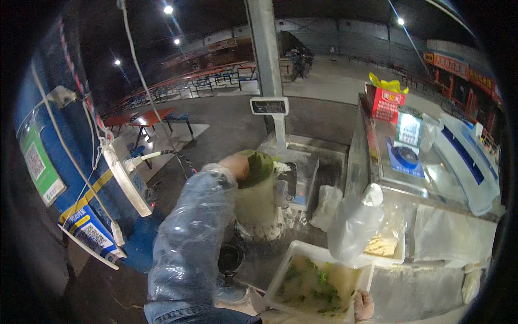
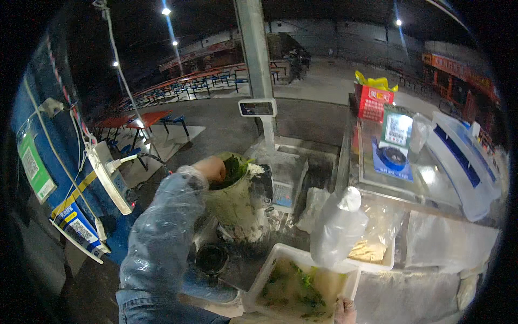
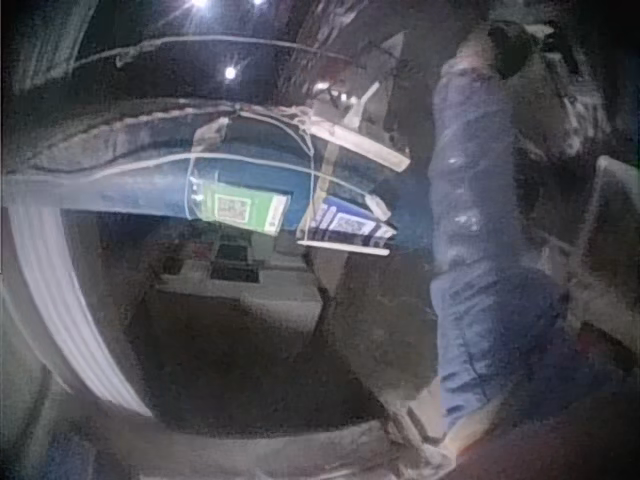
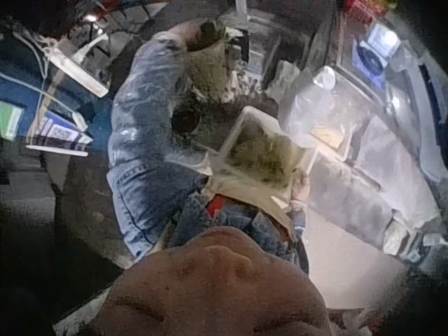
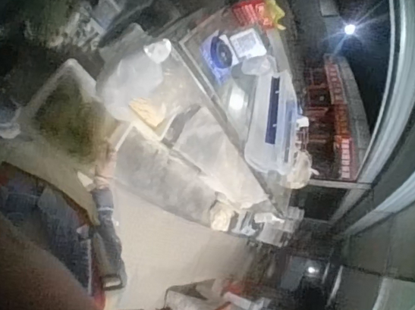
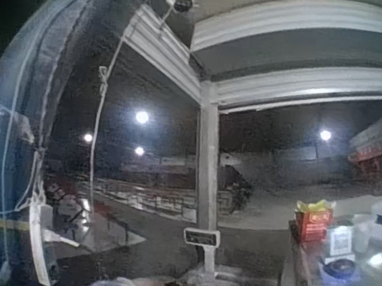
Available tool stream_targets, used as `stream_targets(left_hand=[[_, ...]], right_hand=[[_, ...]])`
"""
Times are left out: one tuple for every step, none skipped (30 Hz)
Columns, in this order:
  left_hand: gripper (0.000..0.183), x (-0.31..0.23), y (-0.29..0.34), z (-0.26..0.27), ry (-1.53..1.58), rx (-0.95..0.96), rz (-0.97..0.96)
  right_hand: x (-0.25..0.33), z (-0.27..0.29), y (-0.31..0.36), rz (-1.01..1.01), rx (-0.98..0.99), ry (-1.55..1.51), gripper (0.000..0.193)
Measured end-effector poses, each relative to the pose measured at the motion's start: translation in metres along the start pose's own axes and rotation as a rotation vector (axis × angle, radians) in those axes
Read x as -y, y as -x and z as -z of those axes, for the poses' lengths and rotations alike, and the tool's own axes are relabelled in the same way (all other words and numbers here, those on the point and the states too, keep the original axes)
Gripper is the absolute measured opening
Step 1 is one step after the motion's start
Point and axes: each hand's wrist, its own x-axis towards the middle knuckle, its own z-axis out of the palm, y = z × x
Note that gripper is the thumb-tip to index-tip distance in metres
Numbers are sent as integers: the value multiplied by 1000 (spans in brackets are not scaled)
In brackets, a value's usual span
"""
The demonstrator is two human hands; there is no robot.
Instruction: The person adds green leafy vegetables from a white container into a blender, secures the lid, and operates the machine. They repeat this process by adding more vegetables and blending again.
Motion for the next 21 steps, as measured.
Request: stream_targets(left_hand=[[27, -1, 11, 12, 48, -61, -92], [25, -4, 27, 23, 56, -185, -156], [22, -12, 44, 33, 197, -279, -47], [21, -22, 58, 48, 191, -262, -56], [16, -39, 71, 54, 1, -392, 0], [11, -58, 85, 52, 157, -546, 48], [10, -76, 101, 44, 348, -625, -108], [11, -93, 118, 23, 335, -789, -298], [13, -118, 129, -15, 576, -742, -470], [13, -138, 118, -50, 610, -549, -759], [14, -157, 108, -92, 501, -323, -940], [15, -174, 98, -139, 404, -116, -919], [16, -186, 76, -181, 473, 33, -906], [19, -200, 53, -221, 175, 190, -808], [24, -202, 34, -254, 174, 167, -812], [25, -207, 19, -283, 161, 61, -829], [24, -215, 5, -305, 160, -132, -889], [24, -228, -9, -323, 104, -266, -908], [23, -242, -21, -334, 5, -336, -888], [23, -251, -31, -341, 1, -321, -817], [22, -259, -38, -344, -49, -238, -711]], right_hand=[[3, -5, 5, 109, -192, 302, 28], [7, -7, 8, 146, -348, 645, 25], [11, -6, 9, 105, -363, 572, 28], [14, -5, 10, 0, -358, 512, 31], [17, -3, 10, 23, -402, 544, 31], [18, 2, 10, -63, -401, 577, 30], [16, 6, 11, 61, -433, 566, 30], [13, 12, 9, 59, -446, 536, 27], [7, 17, 9, 164, -460, 490, 25], [-1, 20, 14, 126, -462, 402, 23], [-9, 23, 16, 130, -463, 301, 23], [-18, 25, 17, 140, -459, 194, 22], [-27, 27, 22, 123, -464, 191, 22], [-36, 27, 28, 104, -467, 189, 22], [-43, 29, 34, 88, -471, 187, 22], [-48, 29, 37, 91, -456, 194, 22], [-52, 29, 42, 94, -442, 202, 22], [-55, 29, 46, 10, -442, 187, 22], [-56, 27, 50, 93, -432, 180, 22], [-57, 23, 53, 94, -438, 154, 22], [-57, 22, 57, 122, -428, 131, 22]])
